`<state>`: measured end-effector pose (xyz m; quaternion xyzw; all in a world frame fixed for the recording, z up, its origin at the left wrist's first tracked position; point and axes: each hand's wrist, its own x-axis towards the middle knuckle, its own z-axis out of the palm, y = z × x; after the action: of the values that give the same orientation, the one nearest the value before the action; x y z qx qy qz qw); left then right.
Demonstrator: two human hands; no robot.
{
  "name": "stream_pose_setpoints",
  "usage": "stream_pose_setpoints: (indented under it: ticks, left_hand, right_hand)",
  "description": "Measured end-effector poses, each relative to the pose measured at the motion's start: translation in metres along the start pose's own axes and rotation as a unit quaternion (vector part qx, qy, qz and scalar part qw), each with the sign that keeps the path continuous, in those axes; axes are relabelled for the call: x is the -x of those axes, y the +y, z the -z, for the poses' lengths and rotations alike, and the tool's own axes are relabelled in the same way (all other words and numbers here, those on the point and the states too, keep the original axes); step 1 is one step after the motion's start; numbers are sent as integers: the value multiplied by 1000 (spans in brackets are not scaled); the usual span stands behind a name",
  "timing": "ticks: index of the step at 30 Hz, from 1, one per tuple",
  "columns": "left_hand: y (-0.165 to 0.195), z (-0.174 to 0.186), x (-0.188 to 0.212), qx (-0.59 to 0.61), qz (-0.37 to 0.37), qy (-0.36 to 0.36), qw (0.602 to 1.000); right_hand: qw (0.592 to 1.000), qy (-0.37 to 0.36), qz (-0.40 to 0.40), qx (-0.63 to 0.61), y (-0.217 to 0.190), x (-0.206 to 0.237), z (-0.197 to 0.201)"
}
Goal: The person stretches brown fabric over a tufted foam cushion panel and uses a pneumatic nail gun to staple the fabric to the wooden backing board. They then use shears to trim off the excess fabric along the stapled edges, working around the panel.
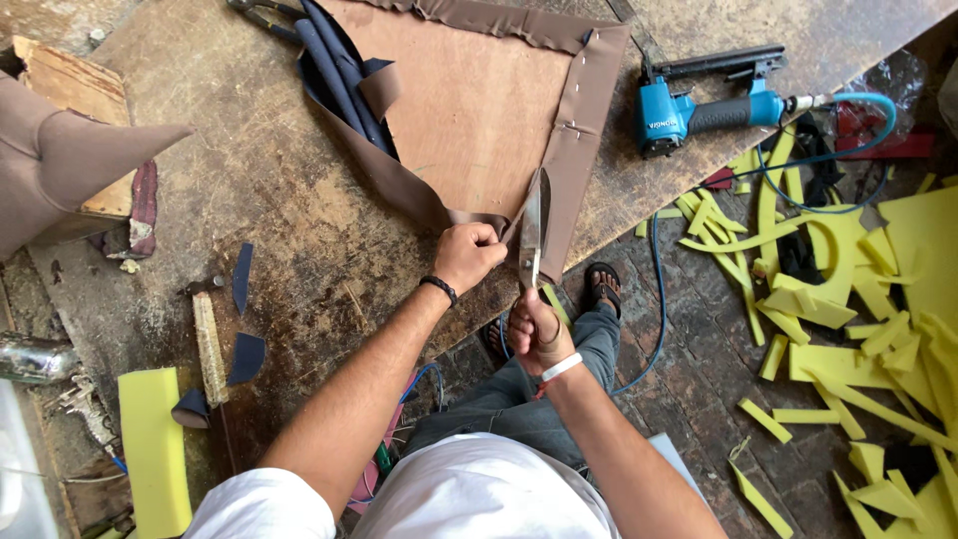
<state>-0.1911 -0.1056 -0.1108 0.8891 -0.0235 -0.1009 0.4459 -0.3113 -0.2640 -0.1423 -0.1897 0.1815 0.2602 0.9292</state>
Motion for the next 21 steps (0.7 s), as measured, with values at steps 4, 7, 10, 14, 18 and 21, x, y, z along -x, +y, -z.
stream_pose_setpoints:
  ticks: [4,7,10,14,18,21]
  left_hand:
    - [1,8,0,16,42,-6,999]
    - [2,15,1,41,22,-19,999]
    - [7,18,3,39,33,-13,999]
    - [19,36,15,-76,67,-161,982]
    - [25,68,36,-316,116,-417,844]
    - [25,66,26,-238,71,-297,922]
  right_hand:
    - [999,39,-5,29,-10,7,3]
    - [999,37,-26,-5,-23,0,3]
    - [993,66,-18,92,-37,-13,-3]
    - [937,138,-54,316,-51,9,-8]
    - [795,243,-92,548,-70,55,-16]
    - [623,239,-45,743,-95,87,-21]
